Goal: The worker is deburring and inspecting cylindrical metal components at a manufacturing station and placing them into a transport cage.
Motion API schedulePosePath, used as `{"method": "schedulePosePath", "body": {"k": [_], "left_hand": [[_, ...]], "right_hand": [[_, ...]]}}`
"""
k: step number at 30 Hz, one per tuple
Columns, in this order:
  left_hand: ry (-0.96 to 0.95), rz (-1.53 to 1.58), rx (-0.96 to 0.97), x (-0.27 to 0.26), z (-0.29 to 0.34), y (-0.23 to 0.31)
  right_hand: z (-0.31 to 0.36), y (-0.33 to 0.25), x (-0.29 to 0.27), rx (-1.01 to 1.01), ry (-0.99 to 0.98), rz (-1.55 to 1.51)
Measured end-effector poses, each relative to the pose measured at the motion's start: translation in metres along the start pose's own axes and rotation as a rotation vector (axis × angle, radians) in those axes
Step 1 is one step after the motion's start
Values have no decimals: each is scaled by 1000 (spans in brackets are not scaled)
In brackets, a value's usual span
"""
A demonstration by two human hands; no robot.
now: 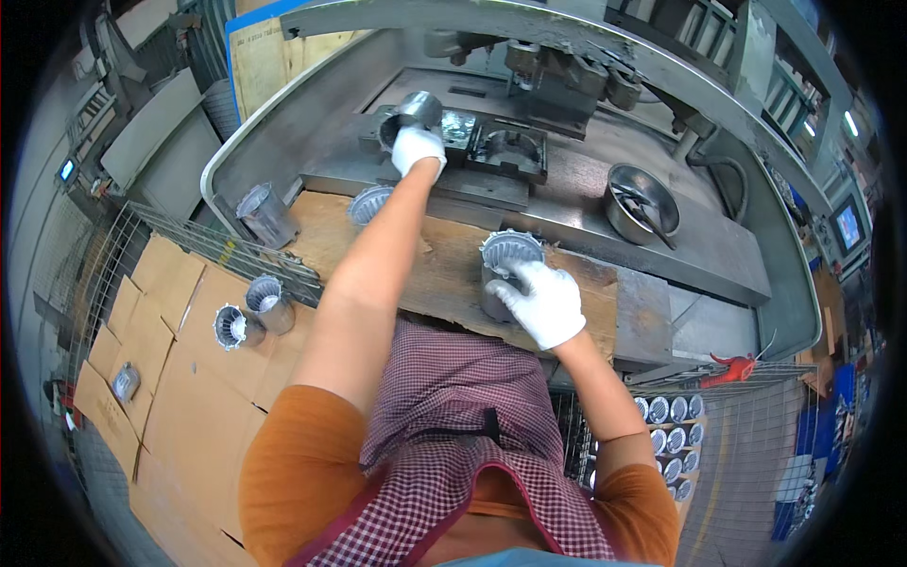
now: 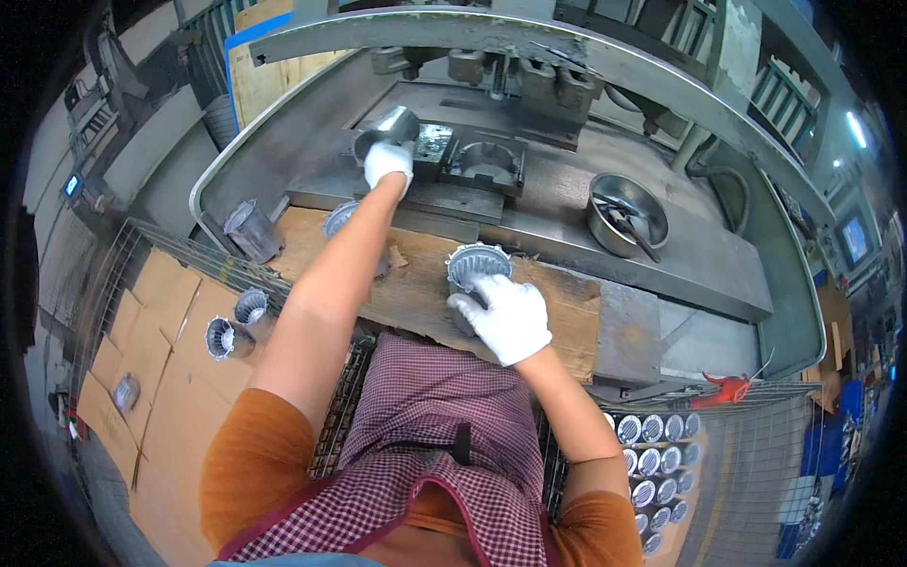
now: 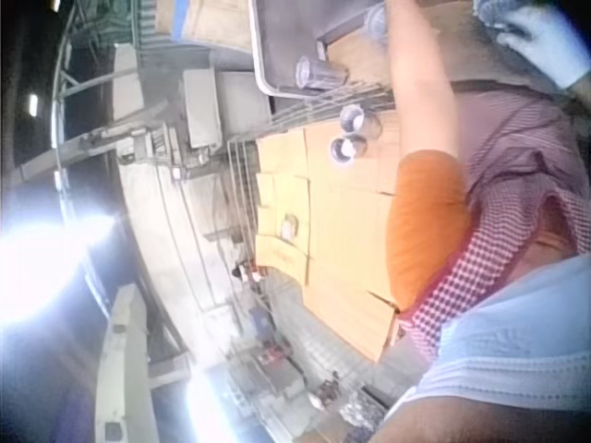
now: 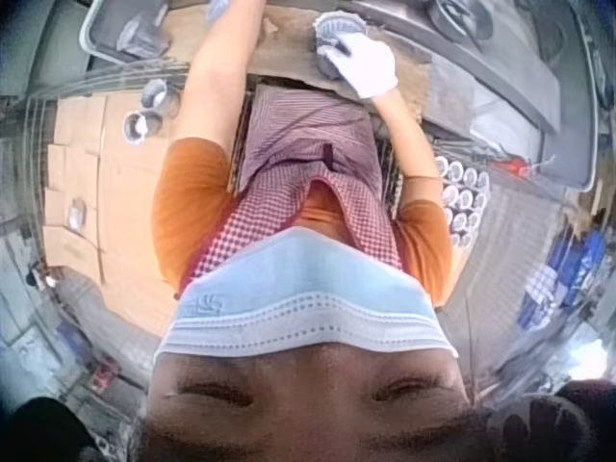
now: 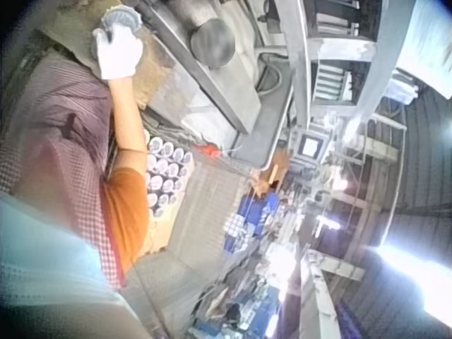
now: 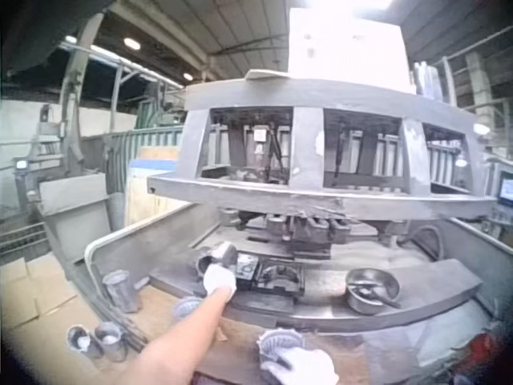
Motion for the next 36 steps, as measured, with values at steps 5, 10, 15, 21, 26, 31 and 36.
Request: {"method": "schedulePosePath", "body": {"k": [5, 10, 15, 21, 26, 31, 36], "left_hand": [[26, 182, 379, -52, 12, 16], [65, 27, 1065, -86, 76, 82], [-28, -76, 1307, -50, 105, 113], [-124, -56, 1157, -48, 85, 123], [-226, -97, 907, -95, 50, 76], [-523, -329, 539, -136, 15, 5], [-769, -495, 530, -120, 52, -26]], "right_hand": [[-18, 37, -31, 59, 352, -31], [-77, 78, 6, 256, 76, 67], [-115, 101, 41, 418, -118, 104], [-149, 115, 56, 436, -93, 163], [-153, 111, 66, 343, -136, 229], [-158, 111, 74, 330, -140, 251], [-160, 119, 77, 370, -100, 305]]}}
Point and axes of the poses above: each hand's wrist, its own z-axis away from the middle knuckle, its own x-axis out of the palm, y = z × x, the point moved 5 cm from there along -z, towards the middle knuckle, and after that the axes turned 12 degrees about y, right-handed, at the moved point
